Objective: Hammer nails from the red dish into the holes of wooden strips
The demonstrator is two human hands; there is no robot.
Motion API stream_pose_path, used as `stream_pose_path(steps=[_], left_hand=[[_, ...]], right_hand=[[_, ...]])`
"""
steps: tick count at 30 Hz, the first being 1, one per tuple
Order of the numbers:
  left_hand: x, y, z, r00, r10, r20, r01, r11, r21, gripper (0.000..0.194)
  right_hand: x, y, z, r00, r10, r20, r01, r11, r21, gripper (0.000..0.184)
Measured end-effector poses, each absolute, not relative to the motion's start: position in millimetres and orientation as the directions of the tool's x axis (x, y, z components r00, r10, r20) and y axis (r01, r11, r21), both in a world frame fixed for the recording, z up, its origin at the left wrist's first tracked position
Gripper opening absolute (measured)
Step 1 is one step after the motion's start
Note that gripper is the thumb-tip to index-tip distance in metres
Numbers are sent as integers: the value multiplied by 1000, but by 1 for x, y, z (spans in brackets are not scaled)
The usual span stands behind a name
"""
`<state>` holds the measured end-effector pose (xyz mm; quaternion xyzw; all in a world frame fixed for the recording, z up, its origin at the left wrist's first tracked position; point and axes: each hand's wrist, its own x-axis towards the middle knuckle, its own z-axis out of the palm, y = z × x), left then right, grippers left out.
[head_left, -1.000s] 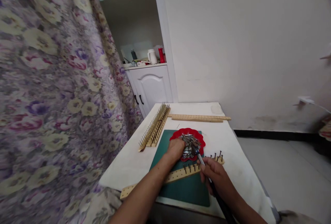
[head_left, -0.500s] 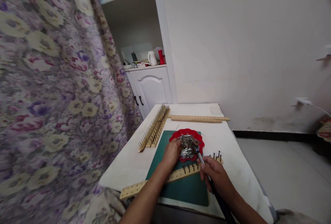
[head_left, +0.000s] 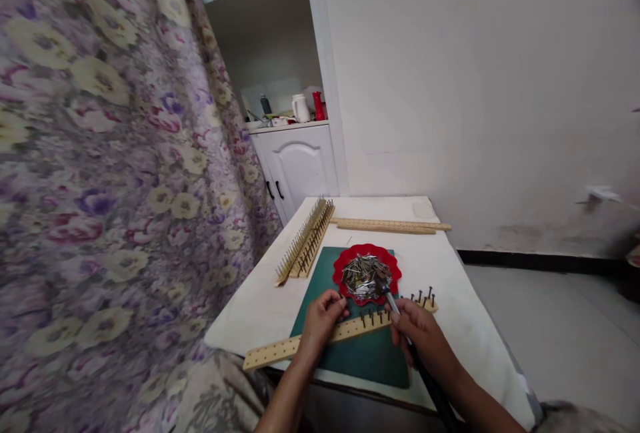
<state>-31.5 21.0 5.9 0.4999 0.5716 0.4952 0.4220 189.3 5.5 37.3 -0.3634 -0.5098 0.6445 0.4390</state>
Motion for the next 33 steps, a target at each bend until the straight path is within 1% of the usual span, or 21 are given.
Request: stream_pose_path(steps=[2, 5, 10, 15, 20, 23, 29, 33], left_hand=[[-31, 14, 2, -152, 988, 19, 231, 17, 973, 25], [-28, 5, -2, -155, 985, 76, 333, -20, 943, 22], [-23, 0, -3, -127, 985, 119, 404, -58, 913, 17], [-21, -1, 0, -95, 980, 176, 504, -105, 857, 13], [-20, -2, 2, -70, 974, 214, 549, -142, 824, 12], [-20, -1, 0, -67, 969, 237, 558, -161, 814, 12], [-19, 0, 0, -72, 968, 241, 572, -158, 805, 13], [-18, -2, 1, -74, 969, 237, 572, -154, 806, 14]], right_hand=[[190, 4, 38, -353, 935, -19, -192, -92, -977, 22], [189, 2, 41, -354, 935, -17, -188, -89, -978, 24], [187, -1, 43, -372, 928, -27, -178, -99, -979, 25], [186, -2, 42, -383, 923, -32, -175, -106, -979, 26], [185, -3, 41, -389, 920, -37, -183, -117, -976, 25], [183, -7, 40, -422, 905, -48, -190, -140, -972, 26], [173, -16, 40, -513, 857, -54, -198, -180, -964, 31], [167, -18, 41, -535, 843, -51, -199, -185, -962, 32]])
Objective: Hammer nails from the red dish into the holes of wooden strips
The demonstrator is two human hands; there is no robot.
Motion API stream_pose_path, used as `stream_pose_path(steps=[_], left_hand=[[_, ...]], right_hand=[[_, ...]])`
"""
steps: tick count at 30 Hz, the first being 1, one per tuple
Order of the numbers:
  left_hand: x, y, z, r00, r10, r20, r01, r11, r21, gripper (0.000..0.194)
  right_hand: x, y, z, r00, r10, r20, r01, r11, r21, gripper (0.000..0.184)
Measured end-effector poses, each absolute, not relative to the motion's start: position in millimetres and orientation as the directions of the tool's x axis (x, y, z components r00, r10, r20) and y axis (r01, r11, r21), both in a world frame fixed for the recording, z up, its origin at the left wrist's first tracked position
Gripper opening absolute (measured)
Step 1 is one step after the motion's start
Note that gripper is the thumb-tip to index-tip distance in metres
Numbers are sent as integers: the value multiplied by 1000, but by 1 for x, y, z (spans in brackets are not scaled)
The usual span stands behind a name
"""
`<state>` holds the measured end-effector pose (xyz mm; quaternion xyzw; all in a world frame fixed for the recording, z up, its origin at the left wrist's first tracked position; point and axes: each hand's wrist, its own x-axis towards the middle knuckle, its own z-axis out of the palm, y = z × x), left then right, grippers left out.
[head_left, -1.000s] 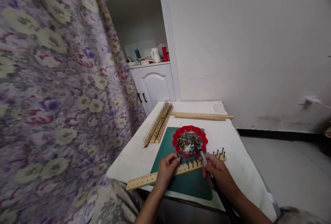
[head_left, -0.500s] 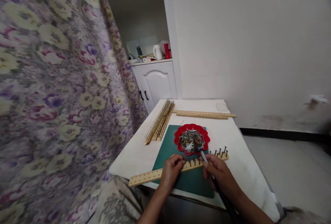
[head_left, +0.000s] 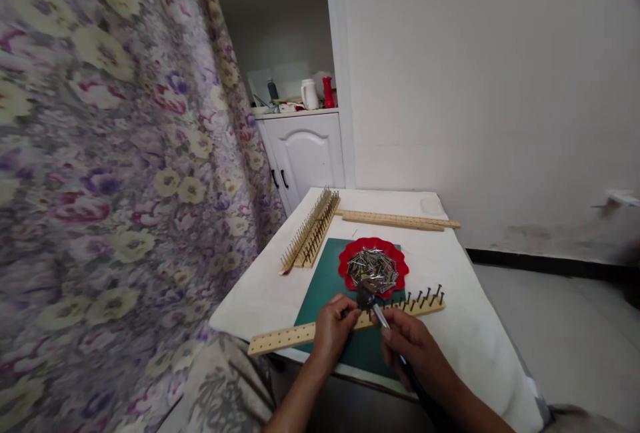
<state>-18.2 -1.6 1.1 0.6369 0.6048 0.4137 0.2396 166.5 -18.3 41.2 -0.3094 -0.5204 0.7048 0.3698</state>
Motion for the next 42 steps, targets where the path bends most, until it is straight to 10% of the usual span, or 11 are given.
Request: stream_pose_path(steps=[31, 42], left_hand=[[-29, 0, 15, -48, 970, 239, 625, -158, 765, 16], [-3, 90, 45, 141, 977, 158, 910, -191, 367, 16]], right_hand=[[187, 0, 51, -346, 938, -32, -287, -138, -948, 27], [192, 8, 49, -288, 957, -30, -326, -127, -937, 28]])
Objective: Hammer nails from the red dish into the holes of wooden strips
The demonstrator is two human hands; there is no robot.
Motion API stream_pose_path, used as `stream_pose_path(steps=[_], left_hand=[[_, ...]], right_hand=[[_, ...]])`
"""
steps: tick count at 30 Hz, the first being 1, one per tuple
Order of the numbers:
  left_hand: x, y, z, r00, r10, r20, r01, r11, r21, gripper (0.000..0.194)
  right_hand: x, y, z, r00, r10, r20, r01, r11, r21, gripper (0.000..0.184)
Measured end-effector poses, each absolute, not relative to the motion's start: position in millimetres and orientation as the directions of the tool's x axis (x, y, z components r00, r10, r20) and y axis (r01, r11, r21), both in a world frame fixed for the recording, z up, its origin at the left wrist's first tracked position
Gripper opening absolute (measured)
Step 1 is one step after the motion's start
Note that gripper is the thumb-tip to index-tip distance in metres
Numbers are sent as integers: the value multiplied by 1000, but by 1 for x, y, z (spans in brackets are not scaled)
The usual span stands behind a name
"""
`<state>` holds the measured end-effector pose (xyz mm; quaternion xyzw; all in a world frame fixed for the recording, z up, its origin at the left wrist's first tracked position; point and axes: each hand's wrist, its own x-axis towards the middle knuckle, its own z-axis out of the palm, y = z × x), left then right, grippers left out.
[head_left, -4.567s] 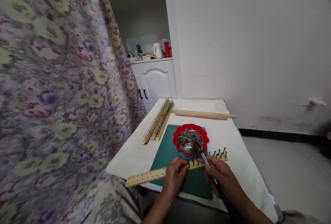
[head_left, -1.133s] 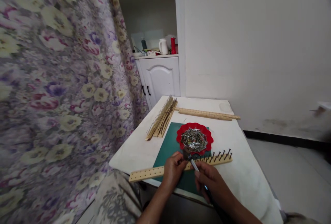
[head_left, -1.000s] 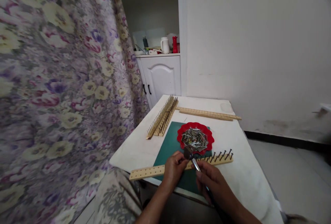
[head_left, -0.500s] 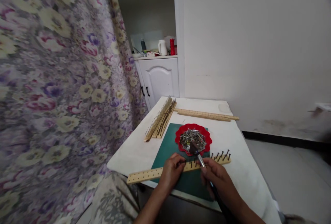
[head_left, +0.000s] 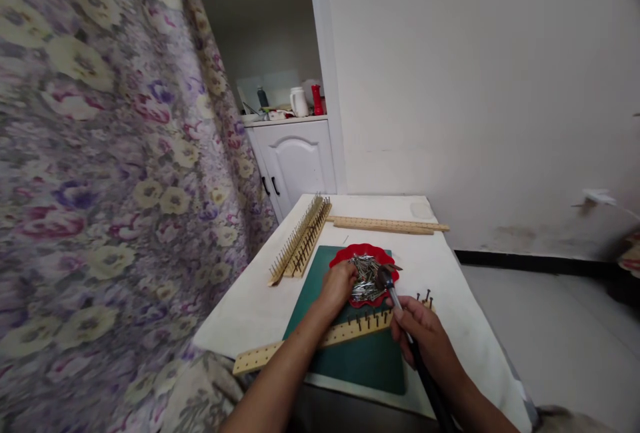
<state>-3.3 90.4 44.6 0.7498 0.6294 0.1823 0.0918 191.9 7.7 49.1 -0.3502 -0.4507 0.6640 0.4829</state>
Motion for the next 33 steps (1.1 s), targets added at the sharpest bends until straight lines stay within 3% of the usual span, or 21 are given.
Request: stream_pose_path(steps=[7, 14, 20, 22, 24, 26, 28, 33], left_hand=[[3, 108, 27, 82, 991, 105, 936, -113, 334, 15], [4, 109, 32, 66, 985, 158, 907, -125, 402, 11], [-25, 78, 44, -23, 952, 304, 849, -142, 509, 10], [-36, 58, 37, -106, 943, 314, 785, -115, 608, 11], [-43, 35, 27, -209, 941, 265, 572, -103, 814, 14], [-43, 13, 16, -214, 962, 172, 403, -74, 912, 17], [-37, -5, 8, -193, 974, 117, 353, -42, 935, 21], [-17, -20, 5, -123, 964, 235, 481, -150, 864, 19]], right_hand=[[193, 9, 50, -289, 957, -35, -322, -132, -938, 28], [191, 9, 48, -298, 954, -26, -314, -124, -941, 25], [193, 9, 45, -301, 953, -15, -312, -114, -943, 24], [194, 9, 45, -303, 953, -13, -309, -111, -945, 23], [193, 8, 45, -307, 952, -12, -304, -111, -946, 22], [192, 6, 46, -315, 949, -15, -296, -113, -948, 22], [190, 5, 46, -323, 946, -19, -286, -117, -951, 22], [187, 2, 44, -332, 943, -27, -263, -120, -957, 24]])
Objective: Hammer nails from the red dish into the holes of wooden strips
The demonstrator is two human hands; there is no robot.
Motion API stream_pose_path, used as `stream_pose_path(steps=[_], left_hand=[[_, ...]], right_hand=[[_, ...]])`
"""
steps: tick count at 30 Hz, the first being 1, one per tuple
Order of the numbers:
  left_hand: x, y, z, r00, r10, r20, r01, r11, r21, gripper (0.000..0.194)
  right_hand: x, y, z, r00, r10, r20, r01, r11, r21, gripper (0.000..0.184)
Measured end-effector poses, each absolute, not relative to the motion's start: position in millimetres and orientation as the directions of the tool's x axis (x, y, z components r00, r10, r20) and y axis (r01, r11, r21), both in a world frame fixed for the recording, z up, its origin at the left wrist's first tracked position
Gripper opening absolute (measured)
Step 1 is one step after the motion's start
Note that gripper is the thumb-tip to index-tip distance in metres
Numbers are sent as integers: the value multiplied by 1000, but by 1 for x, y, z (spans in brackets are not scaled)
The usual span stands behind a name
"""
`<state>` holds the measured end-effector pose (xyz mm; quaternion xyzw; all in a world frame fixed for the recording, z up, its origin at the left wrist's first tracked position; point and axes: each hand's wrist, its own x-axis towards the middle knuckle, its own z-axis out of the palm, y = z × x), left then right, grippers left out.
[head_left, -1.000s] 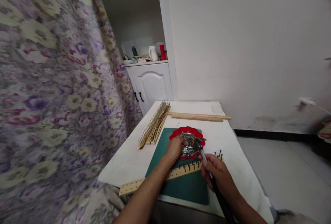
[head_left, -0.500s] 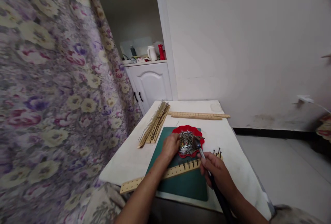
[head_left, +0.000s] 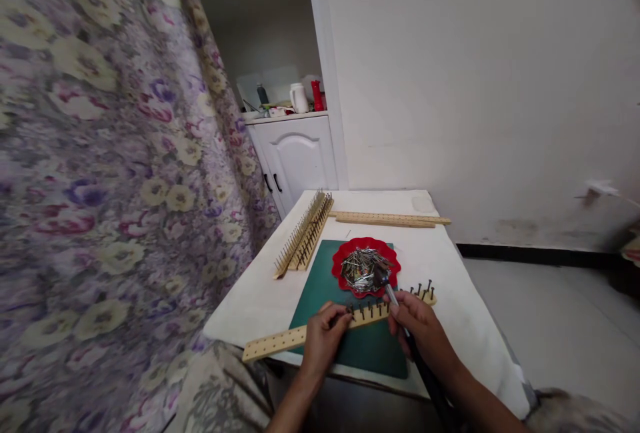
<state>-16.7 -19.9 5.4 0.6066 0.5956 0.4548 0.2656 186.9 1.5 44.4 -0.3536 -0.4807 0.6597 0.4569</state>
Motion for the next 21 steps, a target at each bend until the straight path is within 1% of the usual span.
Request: stream_pose_path(steps=[8, 21], left_hand=[[-15, -15, 5, -84, 962, 258, 539, -174, 824, 19], [-14, -19, 5, -35, 957, 287, 547, -222, 807, 19]], right_hand=[[186, -1, 45, -349, 936, -43, -241, -134, -961, 27], [183, -4, 45, -363, 930, -63, -230, -155, -961, 27]])
